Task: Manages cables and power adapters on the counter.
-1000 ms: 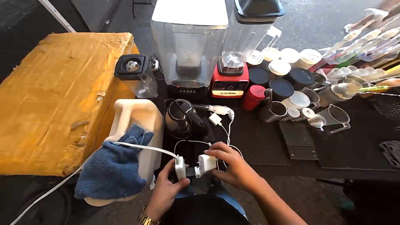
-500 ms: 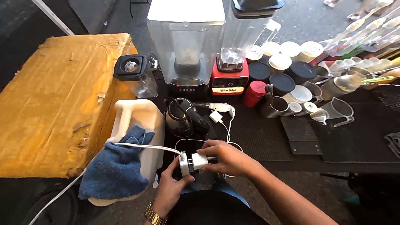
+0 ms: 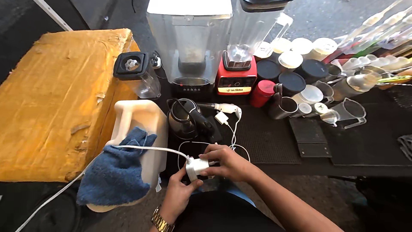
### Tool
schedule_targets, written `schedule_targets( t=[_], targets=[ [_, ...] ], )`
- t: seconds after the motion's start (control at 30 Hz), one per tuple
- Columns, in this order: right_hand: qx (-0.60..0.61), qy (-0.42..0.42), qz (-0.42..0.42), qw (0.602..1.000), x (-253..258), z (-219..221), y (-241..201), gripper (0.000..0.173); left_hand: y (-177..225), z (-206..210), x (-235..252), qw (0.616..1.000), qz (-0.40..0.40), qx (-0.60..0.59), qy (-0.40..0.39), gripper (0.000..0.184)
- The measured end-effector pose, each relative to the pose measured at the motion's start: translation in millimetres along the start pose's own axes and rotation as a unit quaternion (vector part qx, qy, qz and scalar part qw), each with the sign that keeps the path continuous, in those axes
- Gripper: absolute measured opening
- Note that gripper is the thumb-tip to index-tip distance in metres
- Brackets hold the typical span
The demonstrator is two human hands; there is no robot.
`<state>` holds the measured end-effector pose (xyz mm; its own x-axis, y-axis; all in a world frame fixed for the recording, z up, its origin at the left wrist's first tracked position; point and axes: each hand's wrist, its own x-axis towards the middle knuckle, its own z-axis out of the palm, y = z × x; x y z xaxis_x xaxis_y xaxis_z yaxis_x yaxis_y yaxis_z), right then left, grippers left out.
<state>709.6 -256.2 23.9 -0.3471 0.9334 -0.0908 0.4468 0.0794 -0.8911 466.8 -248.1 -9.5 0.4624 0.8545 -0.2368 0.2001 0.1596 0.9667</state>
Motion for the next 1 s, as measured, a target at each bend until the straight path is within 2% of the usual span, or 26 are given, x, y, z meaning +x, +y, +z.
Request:
schedule_targets(
  t=[0.1, 0.17, 0.23, 0.33, 0.43, 0.5, 0.57, 0.7, 0.83, 0.9, 1.0],
  targets=[
    [-0.003, -0.019, 0.003, 1.000, 0.7, -1.5, -1.3, 0.046, -1.9, 1.4, -4.1, 1.000, 0.003, 0.004, 0.011, 0.044],
    [-0.011, -0.020, 0.009, 1.000, -0.3, 6.8, -3.6, 0.043, -0.6, 0.8, -13.5, 0.999, 0.009, 0.020, 0.040, 0.051],
    [-0.021, 0.027, 0.005, 0.999, -4.9, 26.8, -5.0, 0.040, 1.7, -2.6, -26.5, 0.997, 0.009, 0.050, 0.066, 0.062],
    [-0.041, 0.094, 0.025, 0.994, -17.4, 59.6, -4.0, 0.054, -5.3, -7.9, -43.9, 0.993, -0.018, 0.091, 0.073, 0.076],
    [-0.024, 0.183, 0.028, 0.982, -33.2, 72.4, 4.6, 0.065, -13.3, -8.6, -45.0, 0.993, -0.042, 0.075, 0.075, 0.075],
    [-0.080, 0.269, 0.008, 0.960, -47.1, 73.7, 9.8, 0.055, -12.7, -8.0, -41.3, 0.993, -0.059, 0.060, 0.078, 0.071],
    [-0.145, 0.308, -0.016, 0.940, -60.0, 74.4, 16.4, 0.040, -10.3, -7.2, -36.4, 0.993, -0.074, 0.039, 0.080, 0.069],
    [-0.138, 0.301, -0.022, 0.943, -67.0, 80.5, 21.5, 0.035, -7.7, -8.1, -27.1, 0.995, -0.064, 0.032, 0.065, 0.069],
    [-0.102, 0.291, 0.005, 0.951, -52.9, 71.6, 14.5, 0.048, -7.4, -12.1, -24.5, 0.997, -0.060, 0.030, 0.050, 0.073],
    [-0.112, 0.248, 0.020, 0.962, -46.2, 67.9, 13.9, 0.055, -9.8, -14.7, -26.3, 0.997, -0.056, 0.037, 0.043, 0.073],
    [-0.076, 0.139, 0.054, 0.986, -38.2, 62.6, 12.1, 0.062, -10.8, -17.5, -29.8, 0.997, -0.060, 0.041, 0.033, 0.072]
  ],
)
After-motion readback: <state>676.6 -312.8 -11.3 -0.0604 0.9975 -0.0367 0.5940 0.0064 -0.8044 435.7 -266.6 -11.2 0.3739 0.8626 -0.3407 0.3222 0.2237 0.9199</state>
